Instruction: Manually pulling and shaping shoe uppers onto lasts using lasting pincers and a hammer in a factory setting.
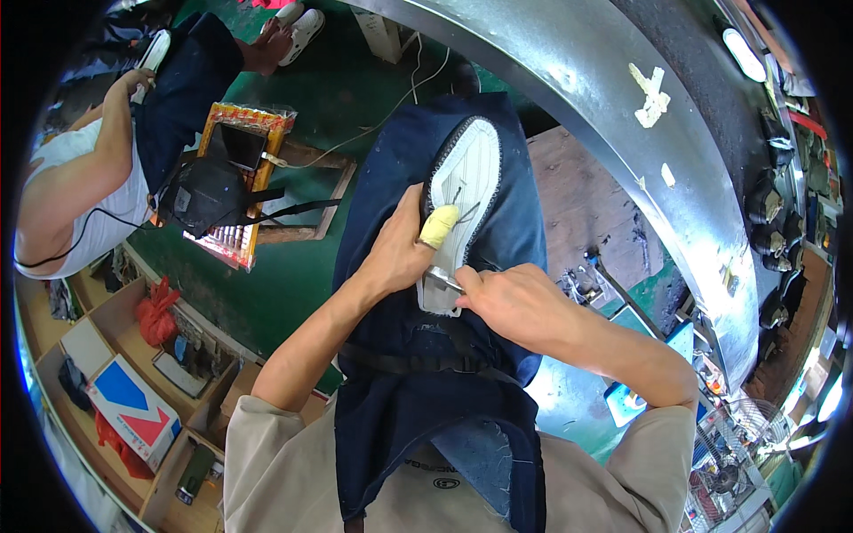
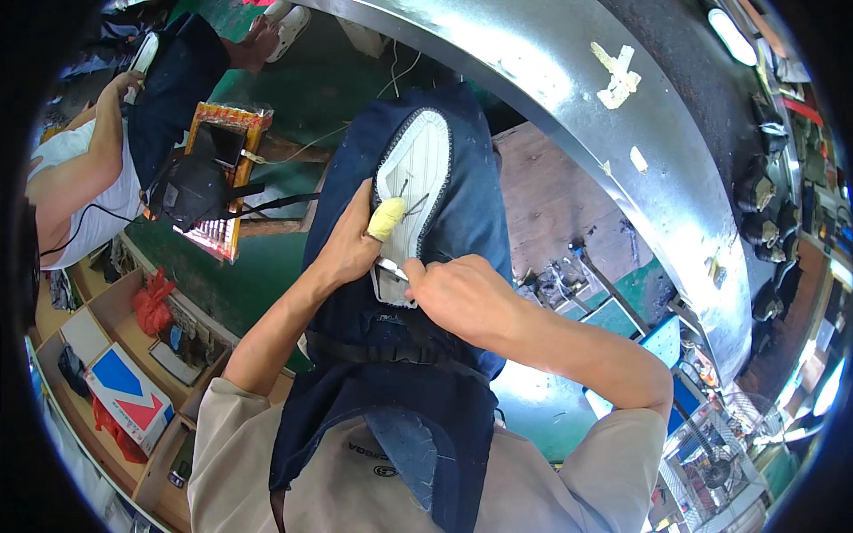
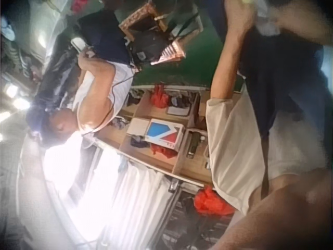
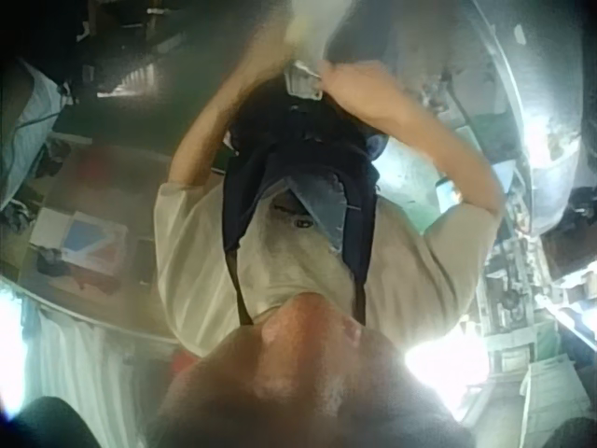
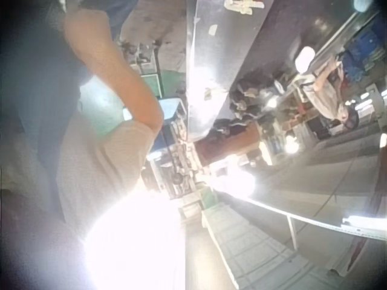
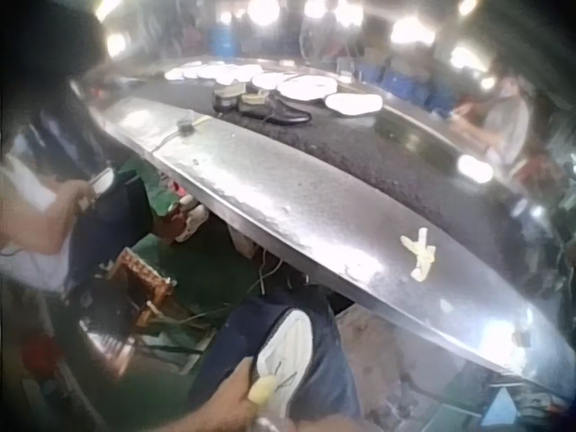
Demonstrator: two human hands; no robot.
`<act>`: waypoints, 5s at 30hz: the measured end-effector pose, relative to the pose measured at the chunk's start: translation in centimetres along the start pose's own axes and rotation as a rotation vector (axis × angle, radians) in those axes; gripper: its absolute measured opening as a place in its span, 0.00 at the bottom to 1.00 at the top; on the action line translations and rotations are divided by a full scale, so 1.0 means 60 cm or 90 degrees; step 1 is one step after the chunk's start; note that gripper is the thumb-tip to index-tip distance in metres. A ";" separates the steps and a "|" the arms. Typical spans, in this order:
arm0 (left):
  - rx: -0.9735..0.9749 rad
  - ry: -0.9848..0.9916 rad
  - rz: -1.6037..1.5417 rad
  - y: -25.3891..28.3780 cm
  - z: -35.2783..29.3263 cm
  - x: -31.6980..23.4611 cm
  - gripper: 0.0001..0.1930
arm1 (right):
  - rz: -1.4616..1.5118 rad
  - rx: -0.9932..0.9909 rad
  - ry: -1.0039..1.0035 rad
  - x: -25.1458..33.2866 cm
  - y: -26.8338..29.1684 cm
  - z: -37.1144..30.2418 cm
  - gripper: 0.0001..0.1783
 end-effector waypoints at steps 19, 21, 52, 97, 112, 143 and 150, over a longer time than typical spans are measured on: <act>0.040 -0.208 -0.098 -0.047 -0.042 0.053 0.66 | -0.003 -0.344 -0.011 -0.024 -0.032 -0.003 0.13; -0.014 -0.249 -0.148 -0.038 -0.037 0.044 0.52 | 0.003 -0.220 -0.078 -0.037 -0.037 0.013 0.15; -0.024 -0.057 -0.218 -0.013 0.022 0.013 0.43 | 0.009 -0.363 -0.112 -0.050 0.019 0.040 0.12; 0.076 0.326 -0.843 -0.018 -0.009 0.004 0.39 | 0.660 -0.612 0.152 0.019 -0.064 0.037 0.21; 0.059 -0.255 -0.310 -0.011 0.051 -0.157 0.27 | 0.871 -0.558 -0.170 -0.124 0.113 -0.144 0.43; -0.265 -0.421 0.524 0.032 0.348 -0.270 0.16 | -0.305 -0.752 -0.779 -0.942 0.698 -0.279 0.64; -0.311 -0.416 0.467 0.036 0.325 -0.240 0.21 | -0.110 -0.625 -0.872 -0.811 0.672 -0.213 0.54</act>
Point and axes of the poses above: each hand's wrist, its own z-axis towards the middle knuckle, its own y-axis out of the back of the hand, x = y × z, the point moved 1 cm from there along z, towards the middle knuckle, and after that the axes turned 3 degrees about -y, right-handed, at the moved point
